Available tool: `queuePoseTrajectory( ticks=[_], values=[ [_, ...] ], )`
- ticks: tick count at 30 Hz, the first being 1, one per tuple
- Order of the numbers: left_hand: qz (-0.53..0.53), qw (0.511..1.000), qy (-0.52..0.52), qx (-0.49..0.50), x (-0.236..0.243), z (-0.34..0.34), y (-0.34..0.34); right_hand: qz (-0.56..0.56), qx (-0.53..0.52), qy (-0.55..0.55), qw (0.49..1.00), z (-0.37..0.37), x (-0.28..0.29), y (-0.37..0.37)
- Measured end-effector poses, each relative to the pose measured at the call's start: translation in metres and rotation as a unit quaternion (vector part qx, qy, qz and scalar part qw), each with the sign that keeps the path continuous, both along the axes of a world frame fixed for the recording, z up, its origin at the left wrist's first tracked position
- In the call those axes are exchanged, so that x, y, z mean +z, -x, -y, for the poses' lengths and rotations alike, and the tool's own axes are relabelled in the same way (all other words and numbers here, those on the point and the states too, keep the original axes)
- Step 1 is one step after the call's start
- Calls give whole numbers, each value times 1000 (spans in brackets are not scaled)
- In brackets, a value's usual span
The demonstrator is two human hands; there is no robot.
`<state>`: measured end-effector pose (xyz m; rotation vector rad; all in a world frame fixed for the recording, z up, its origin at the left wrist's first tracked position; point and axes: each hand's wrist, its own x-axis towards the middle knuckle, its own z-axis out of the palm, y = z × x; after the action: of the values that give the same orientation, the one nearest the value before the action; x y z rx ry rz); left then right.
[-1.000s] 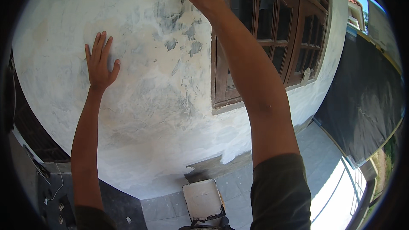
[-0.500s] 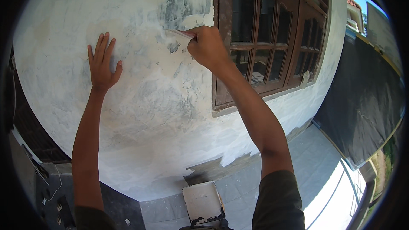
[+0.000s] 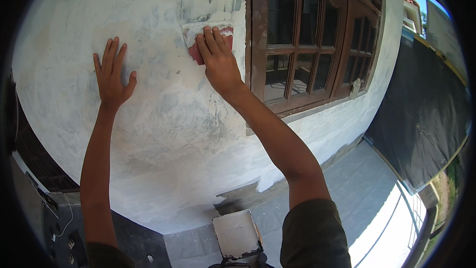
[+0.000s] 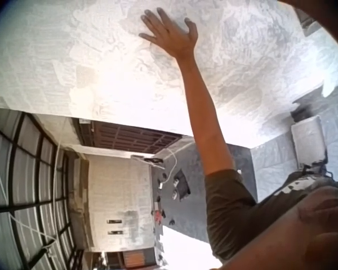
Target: Using a putty knife to apply filler or putty to an exterior building wall.
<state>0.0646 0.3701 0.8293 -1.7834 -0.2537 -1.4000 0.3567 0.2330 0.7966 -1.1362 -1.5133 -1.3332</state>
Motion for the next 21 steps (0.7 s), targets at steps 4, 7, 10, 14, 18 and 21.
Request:
queuePoseTrajectory(
  ticks=[4, 7, 10, 14, 18, 21],
  values=[
    [0, 1000, 9, 5, -2, -1, 3, -30, 26, 90, 995, 52, -22, 28],
    [5, 1000, 11, 9, -5, -4, 8, -181, 121, 143, 966, 83, 33, 29],
    [3, 1000, 10, 3, -1, 0, 4, -83, 82, -58, 992, 77, 123, 9],
    [-1, 1000, 5, 0, 0, 1, 1, -2, -4, -60, 998, 35, 167, -17],
    [1, 1000, 10, 11, -1, -1, 5, 78, 2, -95, 992, -2, 124, -24],
    [-2, 1000, 9, 11, -3, -1, 5, 55, 4, -65, 996, -5, 83, -21]
  ],
)
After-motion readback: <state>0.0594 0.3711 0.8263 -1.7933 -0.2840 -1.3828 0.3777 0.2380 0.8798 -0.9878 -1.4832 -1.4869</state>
